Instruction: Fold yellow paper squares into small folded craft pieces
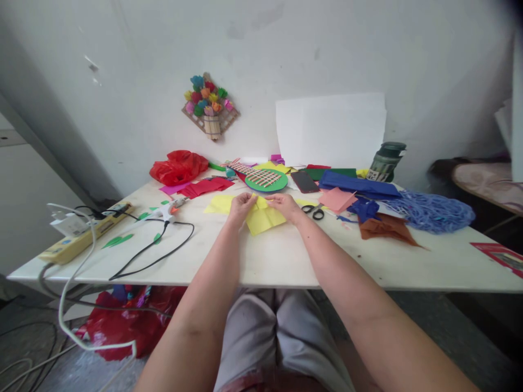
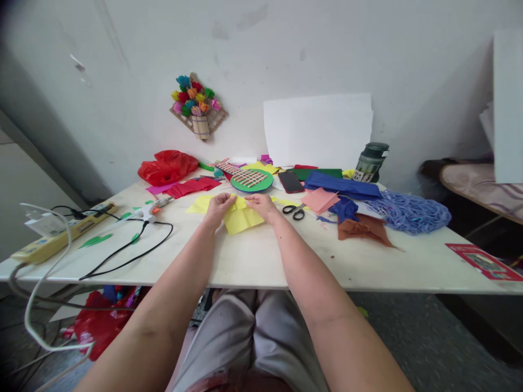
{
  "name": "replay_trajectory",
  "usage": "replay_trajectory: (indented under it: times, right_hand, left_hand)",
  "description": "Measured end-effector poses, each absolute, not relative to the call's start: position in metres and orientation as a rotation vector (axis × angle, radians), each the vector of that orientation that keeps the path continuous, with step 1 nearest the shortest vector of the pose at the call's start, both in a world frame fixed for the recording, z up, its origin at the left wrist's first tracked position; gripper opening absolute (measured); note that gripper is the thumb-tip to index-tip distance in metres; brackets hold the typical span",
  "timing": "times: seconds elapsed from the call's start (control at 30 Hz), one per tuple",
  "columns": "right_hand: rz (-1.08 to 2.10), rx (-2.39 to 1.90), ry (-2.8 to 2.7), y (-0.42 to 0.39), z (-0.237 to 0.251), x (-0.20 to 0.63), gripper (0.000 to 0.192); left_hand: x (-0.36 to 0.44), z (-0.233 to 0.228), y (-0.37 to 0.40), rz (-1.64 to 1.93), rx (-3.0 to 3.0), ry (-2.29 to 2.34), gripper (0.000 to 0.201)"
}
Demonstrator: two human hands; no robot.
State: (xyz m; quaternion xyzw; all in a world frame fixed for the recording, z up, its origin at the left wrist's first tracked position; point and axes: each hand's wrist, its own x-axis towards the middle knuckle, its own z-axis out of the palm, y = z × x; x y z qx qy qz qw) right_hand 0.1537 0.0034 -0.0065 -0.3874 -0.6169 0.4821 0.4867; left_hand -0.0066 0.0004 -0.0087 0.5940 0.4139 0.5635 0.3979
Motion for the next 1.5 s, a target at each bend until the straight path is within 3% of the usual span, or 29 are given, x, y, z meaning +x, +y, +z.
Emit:
replay_trajectory:
  times: [0.3,0.5,0.83,1.5]
  right_hand:
    - [1.161,-0.955,-1.54,0.0,-0.004,0.158,0.023]
    - [1.349,-0.884,-1.473,-0.005,-0.001,0.16,0.028]
    - [1.021,-1.009,-1.594,0.001,-0.004,0.157,0.029]
    - [1.042,-0.961,-1.594,-0.005,0.001,0.156,0.02]
  left_hand:
    - [-0.006,-0.007,-0.002,1.417,1.501,1.032,0.031]
    - [-0.005,-0.005,-0.003,1.438,1.485,0.999,0.03]
    - [0.0,-0.003,-0.011,1.351,1.472,0.922,0.029]
    - [-0.002,-0.003,-0.013,1.259,1.434,0.932,0.029]
